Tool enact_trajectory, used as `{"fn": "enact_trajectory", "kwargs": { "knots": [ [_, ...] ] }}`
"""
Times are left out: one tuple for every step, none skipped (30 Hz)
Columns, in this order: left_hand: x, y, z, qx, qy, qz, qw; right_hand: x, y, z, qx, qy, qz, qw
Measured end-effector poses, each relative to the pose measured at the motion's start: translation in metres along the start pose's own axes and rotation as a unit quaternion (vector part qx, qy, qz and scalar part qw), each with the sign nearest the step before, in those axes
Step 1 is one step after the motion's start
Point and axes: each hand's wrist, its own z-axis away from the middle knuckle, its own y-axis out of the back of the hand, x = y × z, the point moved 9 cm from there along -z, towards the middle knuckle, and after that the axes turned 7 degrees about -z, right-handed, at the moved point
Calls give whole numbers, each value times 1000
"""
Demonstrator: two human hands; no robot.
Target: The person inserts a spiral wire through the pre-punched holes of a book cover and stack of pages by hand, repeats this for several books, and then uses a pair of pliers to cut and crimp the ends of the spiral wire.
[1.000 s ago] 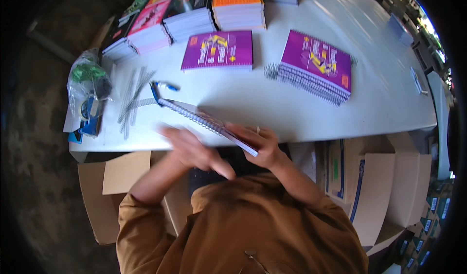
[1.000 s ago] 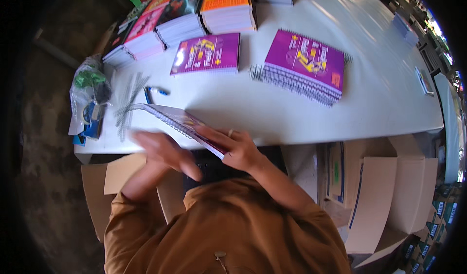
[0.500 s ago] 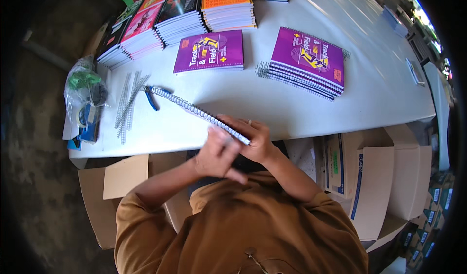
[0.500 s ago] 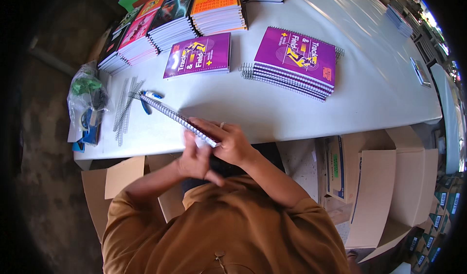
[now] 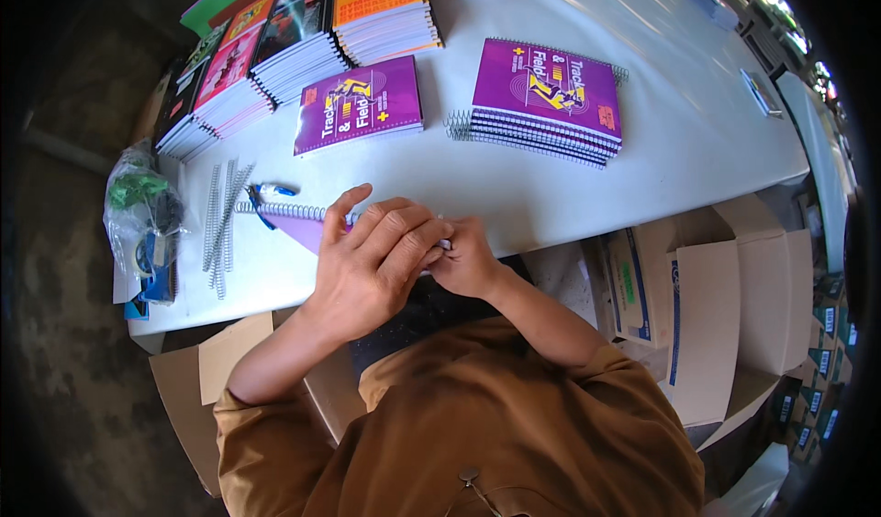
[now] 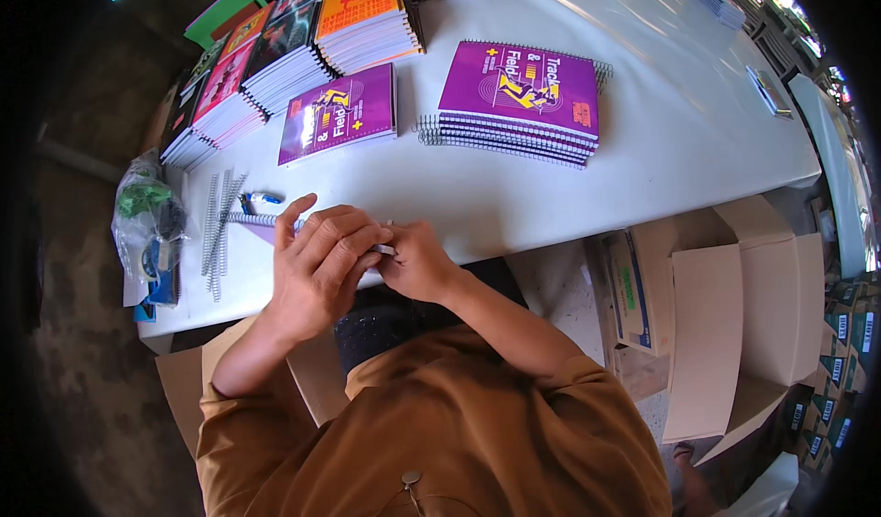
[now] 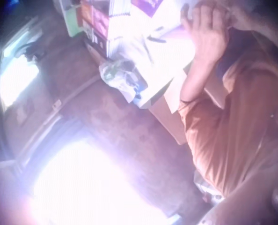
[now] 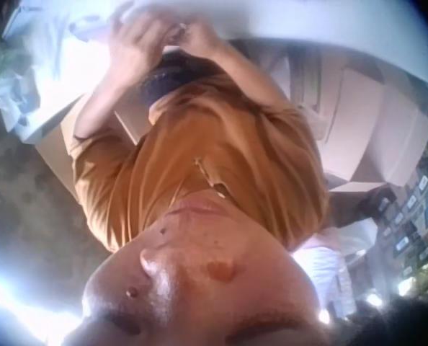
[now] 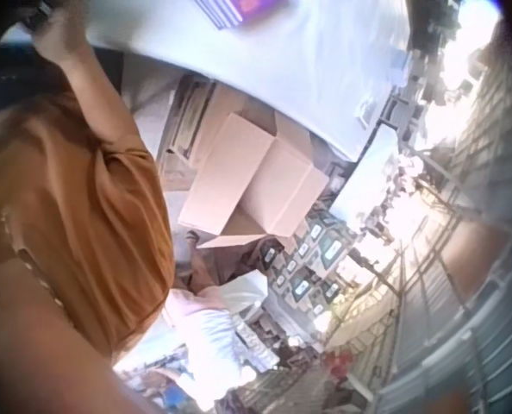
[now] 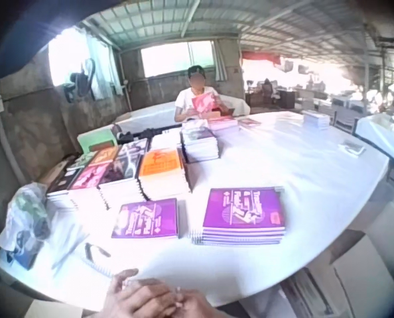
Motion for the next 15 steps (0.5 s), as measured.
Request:
{"fn": "enact_trajectory", "kwargs": {
  "knots": [
    [0, 0, -1, -28, -12, -20, 999, -3, -1, 0, -10, 5, 12, 1000],
    [0, 0, -3, -55, -24, -40, 997, -6, -1, -1, -8, 6, 15, 1000],
    [-1, 7, -7, -32, -20, -16, 999, -8, -1, -2, -5, 1, 1, 1000],
    [-1, 10, -10, -32, -24, -16, 999, -12, -1, -5, -2, -3, -14, 1000],
    [-1, 13, -14, -28, -24, -13, 999, -16, 2, -6, 1, -1, -11, 1000],
    [-1, 14, -16, -24, -25, -11, 999, -15, 2, -7, -11, -29, -25, 999],
    [2, 15, -22, -20, -35, 3, 999, -16, 4, -8, -23, -56, -36, 998],
    [4, 19, -29, -17, -40, 7, 999, -23, 11, -11, -19, -55, -30, 998],
    [1, 25, -37, -22, -29, -18, 999, -39, 25, -16, 0, -7, -12, 1000],
    [0, 33, -50, -26, -17, -44, 999, -56, 40, -19, 16, 43, 7, 999],
    [-14, 39, -60, -2, 18, -76, 997, -62, 71, -16, 86, 72, -11, 994],
    [-25, 38, -74, -14, 20, -73, 997, -67, 109, -13, 154, 102, -29, 982],
    [-41, 34, -83, 11, 33, -26, 999, -97, 135, -28, 103, 234, 65, 965],
    [-56, 26, -92, 39, 45, 18, 998, -119, 160, -29, 162, 298, 150, 929],
    [-56, 16, -99, 138, 11, 29, 990, -114, 180, -35, 182, 250, 241, 920]
  ]
}}
